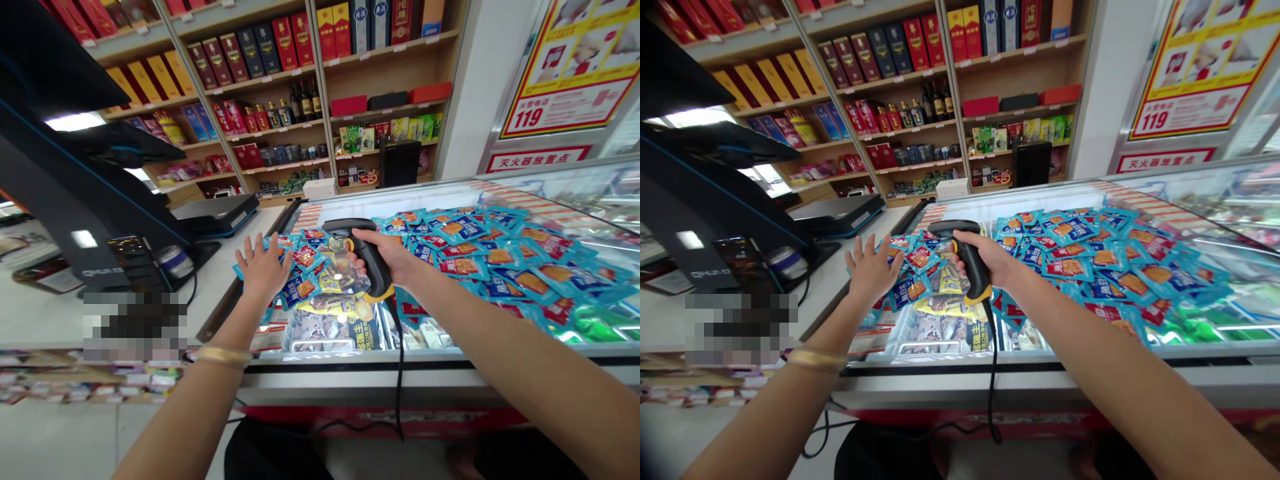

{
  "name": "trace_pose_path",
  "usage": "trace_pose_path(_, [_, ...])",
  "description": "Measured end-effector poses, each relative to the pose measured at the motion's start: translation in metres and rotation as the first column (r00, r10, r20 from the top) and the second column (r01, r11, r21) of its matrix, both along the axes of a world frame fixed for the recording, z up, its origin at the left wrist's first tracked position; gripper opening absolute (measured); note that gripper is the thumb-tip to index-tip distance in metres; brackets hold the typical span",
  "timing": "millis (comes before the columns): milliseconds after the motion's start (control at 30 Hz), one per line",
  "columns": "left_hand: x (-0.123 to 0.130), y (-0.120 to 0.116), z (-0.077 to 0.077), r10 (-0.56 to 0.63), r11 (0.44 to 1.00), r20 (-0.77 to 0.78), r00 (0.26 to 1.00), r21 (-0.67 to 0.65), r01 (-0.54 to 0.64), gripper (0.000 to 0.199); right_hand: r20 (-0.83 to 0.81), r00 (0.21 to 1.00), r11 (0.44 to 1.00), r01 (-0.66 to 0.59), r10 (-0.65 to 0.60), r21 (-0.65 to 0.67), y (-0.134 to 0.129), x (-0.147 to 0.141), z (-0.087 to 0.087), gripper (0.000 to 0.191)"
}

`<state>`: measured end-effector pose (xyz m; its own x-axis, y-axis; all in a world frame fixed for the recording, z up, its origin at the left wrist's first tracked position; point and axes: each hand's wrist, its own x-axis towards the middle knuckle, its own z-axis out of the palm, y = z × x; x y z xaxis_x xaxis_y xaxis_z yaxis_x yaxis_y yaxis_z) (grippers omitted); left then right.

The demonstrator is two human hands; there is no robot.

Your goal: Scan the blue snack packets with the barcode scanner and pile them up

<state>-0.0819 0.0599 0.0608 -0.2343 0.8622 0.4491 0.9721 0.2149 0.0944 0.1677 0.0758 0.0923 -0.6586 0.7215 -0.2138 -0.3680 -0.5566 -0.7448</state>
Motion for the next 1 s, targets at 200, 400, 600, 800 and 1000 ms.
trace_pose_path(200, [0.063, 0.02, -0.001, -0.243, 0.963, 0.151, 0.958, 0.158, 0.219, 0.06, 0.022, 0.986, 0.986, 0.161, -0.162, 0.047, 0.009, 0.054, 0.003, 0.028])
trace_pose_path(400, [0.148, 0.044, -0.012, -0.393, 0.914, 0.339, 0.855, 0.04, 0.404, 0.068, -0.001, 0.949, 0.948, 0.315, -0.315, 0.051, 0.015, 0.109, 0.002, 0.026])
trace_pose_path(600, [0.191, 0.051, -0.016, -0.4, 0.889, 0.401, 0.824, -0.049, 0.455, 0.055, -0.013, 0.938, 0.937, 0.348, -0.348, 0.036, 0.017, 0.127, -0.008, 0.025])
trace_pose_path(800, [0.192, 0.053, -0.023, -0.381, 0.892, 0.413, 0.827, -0.071, 0.447, 0.051, 0.016, 0.945, 0.944, 0.327, -0.328, 0.043, 0.015, 0.12, -0.006, 0.025])
trace_pose_path(1000, [0.182, 0.057, -0.025, -0.398, 0.901, 0.672, 0.625, 0.158, 0.404, 0.046, 0.007, 0.951, 0.95, 0.308, -0.309, 0.053, 0.014, 0.121, -0.008, 0.025])
